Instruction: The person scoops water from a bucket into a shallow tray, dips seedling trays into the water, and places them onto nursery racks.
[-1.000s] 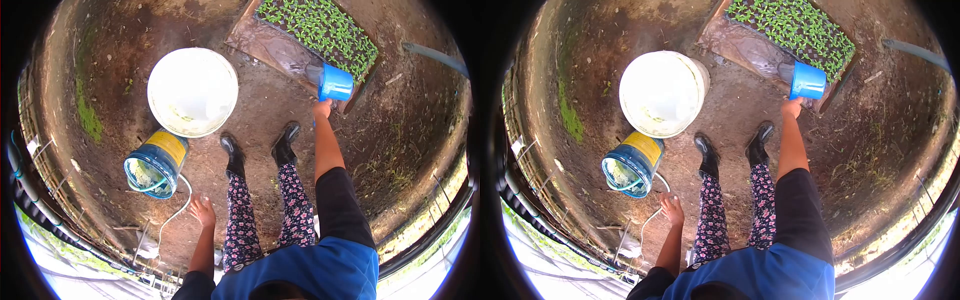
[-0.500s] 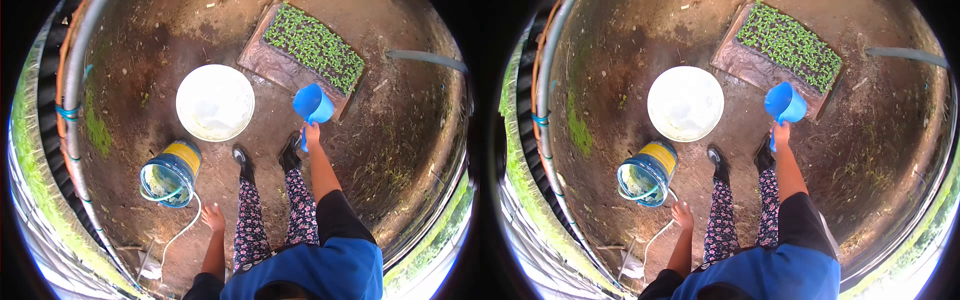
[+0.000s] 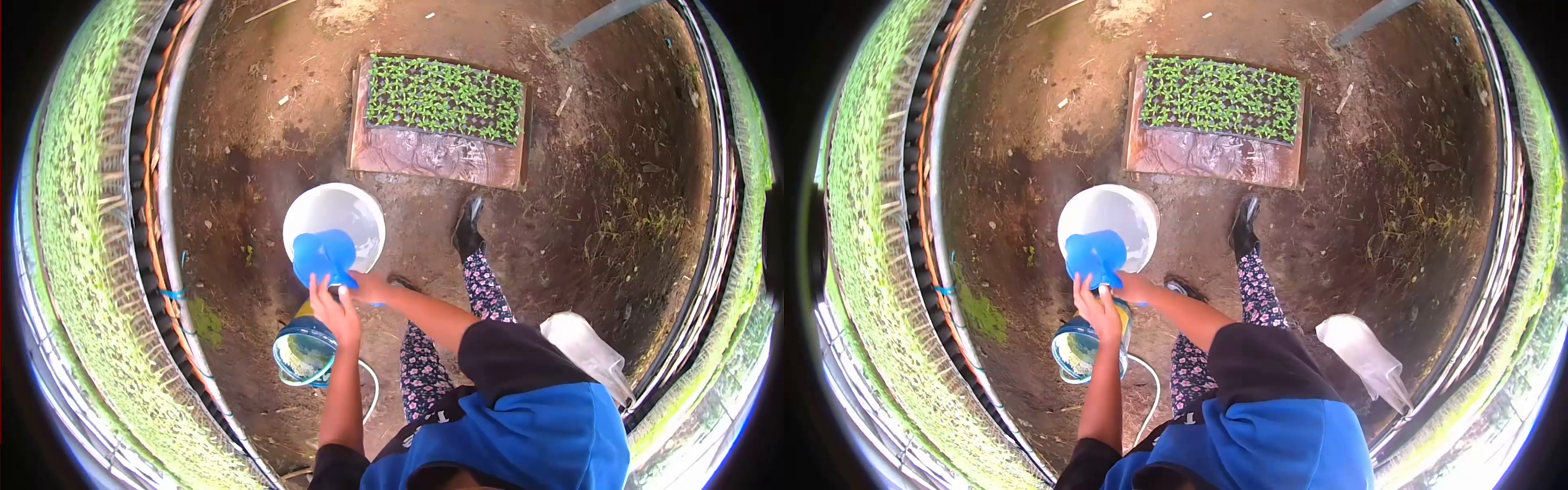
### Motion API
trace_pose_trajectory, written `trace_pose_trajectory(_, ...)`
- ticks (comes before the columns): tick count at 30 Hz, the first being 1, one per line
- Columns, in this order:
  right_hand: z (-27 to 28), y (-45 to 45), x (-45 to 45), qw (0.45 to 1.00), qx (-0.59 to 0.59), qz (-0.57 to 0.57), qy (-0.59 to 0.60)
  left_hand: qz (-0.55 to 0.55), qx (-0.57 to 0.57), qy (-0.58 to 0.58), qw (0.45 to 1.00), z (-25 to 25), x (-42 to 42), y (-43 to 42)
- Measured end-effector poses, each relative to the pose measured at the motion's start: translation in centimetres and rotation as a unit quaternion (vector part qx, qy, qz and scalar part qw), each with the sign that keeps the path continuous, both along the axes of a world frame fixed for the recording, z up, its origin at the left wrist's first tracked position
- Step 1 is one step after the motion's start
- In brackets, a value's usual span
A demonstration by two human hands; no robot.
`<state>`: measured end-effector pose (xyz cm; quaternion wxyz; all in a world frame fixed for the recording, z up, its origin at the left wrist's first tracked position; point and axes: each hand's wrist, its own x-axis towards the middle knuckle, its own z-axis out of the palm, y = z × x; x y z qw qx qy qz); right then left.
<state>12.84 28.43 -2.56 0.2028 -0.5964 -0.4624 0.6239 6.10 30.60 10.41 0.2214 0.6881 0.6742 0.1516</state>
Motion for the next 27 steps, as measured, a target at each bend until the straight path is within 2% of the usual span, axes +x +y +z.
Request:
trace_pose_trajectory(3, -3.1, 2.5, 2.4, 0.987, 0.021, -0.006, 0.157, -0.056, 0.012, -0.016, 0.998, -2.1, 8.1, 6.1)
trace_pose_trajectory(6, -6.9, 3.0, 9.1, 0.996, -0.056, -0.061, 0.036, -0.102, -0.032, -0.025, 0.994, -4.9, 16.2, 11.0)
trace_pose_trajectory(8, -9.8, 2.0, 17.5, 0.993, 0.002, -0.021, -0.119, -0.141, -0.052, -0.033, 0.988, -8.2, 20.6, 13.8)
trace_pose_trajectory(9, -8.6, 2.6, 23.6, 0.987, -0.010, 0.015, -0.162, -0.151, -0.066, -0.027, 0.986, -10.8, 22.3, 15.0)
trace_pose_trajectory(10, -9.0, 3.5, 28.5, 0.972, -0.138, -0.065, -0.181, -0.163, -0.082, -0.021, 0.983, -12.8, 23.8, 16.3)
trace_pose_trajectory(11, -5.8, 4.9, 34.4, 0.953, -0.188, -0.078, -0.225, -0.150, -0.115, 0.006, 0.982, -13.1, 26.0, 17.8)
trace_pose_trajectory(12, -7.6, 4.7, 39.0, 0.938, -0.189, -0.115, -0.266, -0.137, -0.147, 0.029, 0.979, -14.3, 27.7, 19.3)
trace_pose_trajectory(13, -8.0, 5.2, 43.4, 0.924, -0.179, -0.058, -0.333, -0.123, -0.179, 0.055, 0.974, -15.5, 28.9, 20.7)
trace_pose_trajectory(14, -9.8, 5.1, 47.0, 0.897, -0.229, -0.207, -0.317, -0.108, -0.176, 0.050, 0.977, -16.9, 29.8, 22.1)
trace_pose_trajectory(15, -14.2, 4.0, 51.0, 0.888, -0.185, -0.177, -0.381, -0.092, -0.173, 0.046, 0.980, -18.4, 30.4, 23.5)
trace_pose_trajectory(16, -14.8, 4.8, 53.7, 0.861, -0.195, -0.268, -0.387, -0.074, -0.166, 0.042, 0.982, -19.9, 30.9, 25.2)
trace_pose_trajectory(18, -18.2, 4.8, 58.9, 0.853, -0.175, -0.337, -0.357, -0.055, -0.181, 0.023, 0.982, -23.5, 31.0, 28.3)
trace_pose_trajectory(20, -22.7, 4.3, 63.0, 0.873, -0.111, -0.300, -0.368, -0.016, -0.177, 0.012, 0.984, -27.5, 30.0, 31.2)
trace_pose_trajectory(21, -23.4, 4.6, 63.7, 0.875, -0.013, -0.346, -0.339, 0.009, -0.172, 0.014, 0.985, -29.3, 29.6, 32.5)
trace_pose_trajectory(23, -24.9, 6.1, 64.7, 0.868, -0.046, -0.396, -0.296, 0.035, -0.160, -0.010, 0.987, -34.1, 28.4, 35.9)
trace_pose_trajectory(24, -27.8, 6.1, 66.2, 0.865, -0.076, -0.414, -0.273, 0.036, -0.156, -0.033, 0.987, -36.7, 27.6, 37.3)
trace_pose_trajectory(26, -38.1, 3.1, 70.4, 0.855, 0.033, -0.358, -0.374, 0.018, -0.165, 0.000, 0.986, -38.1, 28.2, 39.6)
trace_pose_trajectory(27, -41.0, 2.7, 71.7, 0.862, -0.037, -0.390, -0.322, 0.050, -0.180, 0.008, 0.982, -40.0, 28.1, 40.6)
